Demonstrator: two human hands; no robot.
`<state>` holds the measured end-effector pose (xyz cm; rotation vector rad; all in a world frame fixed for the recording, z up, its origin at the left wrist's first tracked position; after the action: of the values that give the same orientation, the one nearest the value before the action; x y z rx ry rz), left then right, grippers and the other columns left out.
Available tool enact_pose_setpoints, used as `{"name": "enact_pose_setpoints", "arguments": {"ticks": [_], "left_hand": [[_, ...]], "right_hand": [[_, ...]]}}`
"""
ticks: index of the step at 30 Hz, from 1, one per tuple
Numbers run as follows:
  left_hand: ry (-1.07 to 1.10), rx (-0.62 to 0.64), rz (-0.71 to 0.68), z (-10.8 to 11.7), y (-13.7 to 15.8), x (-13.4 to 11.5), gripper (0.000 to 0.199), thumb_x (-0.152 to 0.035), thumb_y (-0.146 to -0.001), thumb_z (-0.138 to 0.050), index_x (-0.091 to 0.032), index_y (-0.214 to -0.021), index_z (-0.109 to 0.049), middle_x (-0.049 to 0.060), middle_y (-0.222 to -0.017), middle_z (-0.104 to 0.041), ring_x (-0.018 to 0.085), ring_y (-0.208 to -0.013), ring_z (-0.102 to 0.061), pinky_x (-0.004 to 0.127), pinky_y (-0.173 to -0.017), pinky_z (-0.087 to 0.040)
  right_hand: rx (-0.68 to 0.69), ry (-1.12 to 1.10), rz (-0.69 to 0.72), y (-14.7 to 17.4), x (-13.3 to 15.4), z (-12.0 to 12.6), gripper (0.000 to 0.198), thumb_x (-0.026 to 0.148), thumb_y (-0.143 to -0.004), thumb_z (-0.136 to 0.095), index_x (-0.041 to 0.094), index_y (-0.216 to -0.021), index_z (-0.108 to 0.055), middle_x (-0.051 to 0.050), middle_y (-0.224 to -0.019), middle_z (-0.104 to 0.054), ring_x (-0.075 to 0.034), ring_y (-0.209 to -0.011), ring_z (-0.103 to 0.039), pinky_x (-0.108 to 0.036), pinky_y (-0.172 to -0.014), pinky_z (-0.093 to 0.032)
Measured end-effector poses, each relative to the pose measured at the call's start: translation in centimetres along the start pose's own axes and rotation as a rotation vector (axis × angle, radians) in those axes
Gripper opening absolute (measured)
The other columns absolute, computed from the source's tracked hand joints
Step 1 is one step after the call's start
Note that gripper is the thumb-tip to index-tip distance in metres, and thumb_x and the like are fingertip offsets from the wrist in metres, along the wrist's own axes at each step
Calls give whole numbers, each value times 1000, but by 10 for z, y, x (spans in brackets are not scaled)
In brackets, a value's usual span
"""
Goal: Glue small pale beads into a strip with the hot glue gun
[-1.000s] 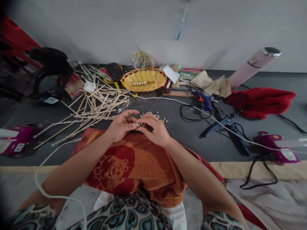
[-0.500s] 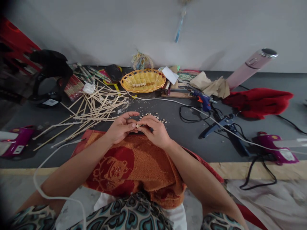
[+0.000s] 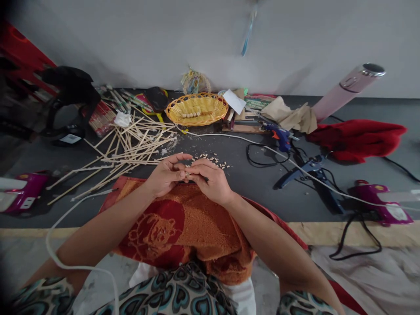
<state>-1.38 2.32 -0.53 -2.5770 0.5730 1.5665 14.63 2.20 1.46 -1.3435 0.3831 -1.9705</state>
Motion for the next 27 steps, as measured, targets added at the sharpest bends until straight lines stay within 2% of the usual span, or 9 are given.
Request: {"name": "enact_pose_setpoints", "arguments": {"ticks": [7, 12, 17, 21, 27], "left_hand": [[32, -15, -1, -3, 1, 0, 47, -19, -67, -81, -17, -110, -64, -2, -69, -66, 8, -60, -63, 21, -64, -55], [69, -22, 3, -3, 2, 0, 44, -19, -70, -79, -17, -111, -63, 1, -78, -71, 9, -65, -66, 20, -65, -55], [60, -54, 21, -1, 3, 0, 45, -20, -70, -79, -17, -112, -63, 0, -75, -71, 9, -61, -66, 20, -64, -55], [47, -62, 29, -1, 3, 1, 46, -20, -69, -80, -16, -112, -62, 0, -71, -70, 10, -58, -65, 20, -61, -55], [40, -94, 14, 1, 3, 3, 45, -21, -68, -80, -17, -110, -63, 0, -70, -71, 10, -56, -64, 21, -59, -55]], "right_hand": [[13, -10, -18, -2, 1, 3, 15, 23, -90, -60, 23, -102, -68, -7, -97, -67, -17, -92, -64, -33, -82, -55], [14, -8, -53, -2, 2, 7, 26, 26, -86, -66, 22, -111, -63, -6, -95, -68, -16, -86, -64, -33, -78, -55], [-29, 32, -4, 0, 1, 9, 17, 21, -87, -63, 24, -104, -69, -6, -95, -70, -17, -89, -66, -34, -80, -56], [-41, 83, 25, 2, -1, 8, 19, 19, -88, -61, 25, -103, -71, -6, -97, -71, -17, -88, -68, -32, -78, -58], [-61, 279, 104, 9, 0, 5, 23, 16, -88, -59, 27, -105, -71, -5, -98, -73, -17, -89, -70, -33, -79, -59]]}}
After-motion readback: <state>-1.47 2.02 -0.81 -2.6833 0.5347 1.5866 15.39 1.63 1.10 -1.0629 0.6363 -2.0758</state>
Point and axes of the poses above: each hand's wrist, its own y-axis away from the middle knuckle, its own z-axis out of the back of the hand, x = y × z, the point moved 3 cm from there along -y, towards the middle knuckle
